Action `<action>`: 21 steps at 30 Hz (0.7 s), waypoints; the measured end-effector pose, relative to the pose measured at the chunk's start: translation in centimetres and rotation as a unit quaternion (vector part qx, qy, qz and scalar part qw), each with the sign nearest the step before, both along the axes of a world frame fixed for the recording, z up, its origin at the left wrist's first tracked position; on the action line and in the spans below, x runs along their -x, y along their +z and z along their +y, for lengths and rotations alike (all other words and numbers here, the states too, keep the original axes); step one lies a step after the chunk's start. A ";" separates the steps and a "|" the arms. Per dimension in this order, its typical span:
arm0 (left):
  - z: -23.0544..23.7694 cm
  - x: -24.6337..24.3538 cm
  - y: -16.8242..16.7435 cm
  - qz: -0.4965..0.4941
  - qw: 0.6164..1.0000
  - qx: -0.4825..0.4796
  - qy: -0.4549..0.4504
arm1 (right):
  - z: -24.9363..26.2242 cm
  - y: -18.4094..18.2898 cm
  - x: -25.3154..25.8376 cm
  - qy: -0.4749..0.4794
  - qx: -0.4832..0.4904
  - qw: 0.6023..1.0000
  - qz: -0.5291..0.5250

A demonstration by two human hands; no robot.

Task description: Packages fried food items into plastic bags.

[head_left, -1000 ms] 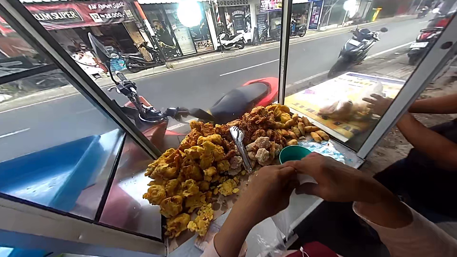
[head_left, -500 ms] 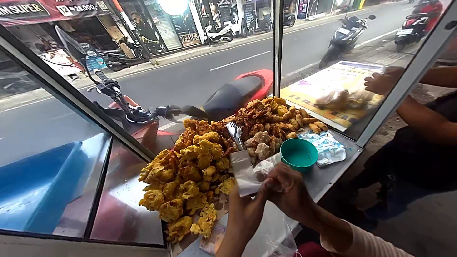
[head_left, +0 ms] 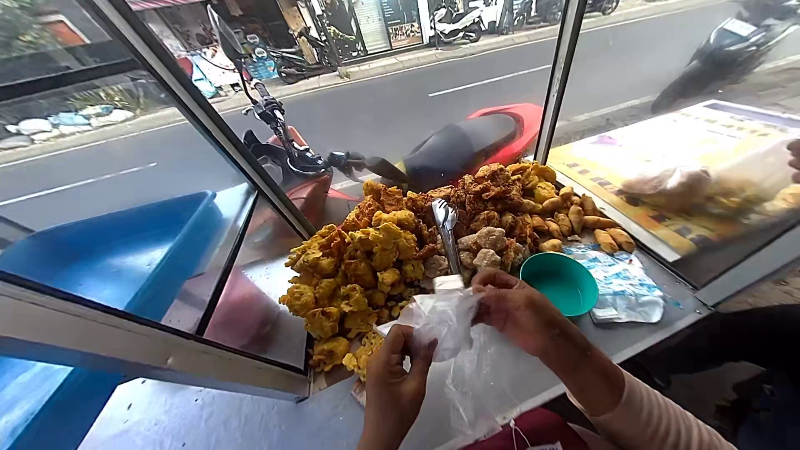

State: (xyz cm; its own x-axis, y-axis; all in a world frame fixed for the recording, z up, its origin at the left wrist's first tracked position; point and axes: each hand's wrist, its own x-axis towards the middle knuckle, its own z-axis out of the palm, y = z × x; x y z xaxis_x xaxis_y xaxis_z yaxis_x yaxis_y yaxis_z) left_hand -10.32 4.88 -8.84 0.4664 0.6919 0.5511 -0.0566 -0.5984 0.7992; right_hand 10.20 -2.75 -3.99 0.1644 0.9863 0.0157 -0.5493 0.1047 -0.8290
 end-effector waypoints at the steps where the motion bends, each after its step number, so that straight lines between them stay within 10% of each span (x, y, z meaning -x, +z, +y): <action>1: 0.2 0.4 -0.4 0.049 0.998 -0.026 0.042 | 0.3 0.3 -0.5 -0.018 -0.003 0.999 0.032; 5: 0.2 1.9 -0.6 0.272 0.938 -0.092 0.193 | 1.4 1.1 -1.5 -0.118 -0.011 0.991 0.055; 13: 0.4 -1.4 0.4 0.139 0.977 0.030 0.162 | 4.4 0.0 -0.2 0.049 -0.063 0.948 -0.308; 18: 0.4 0.4 1.3 0.053 0.974 0.073 0.208 | 11.8 -1.5 -4.4 0.042 0.366 0.618 -0.695; 21: 0.4 0.5 1.5 0.016 0.973 0.078 0.217 | 14.3 -1.8 -3.3 0.095 0.400 0.564 -0.716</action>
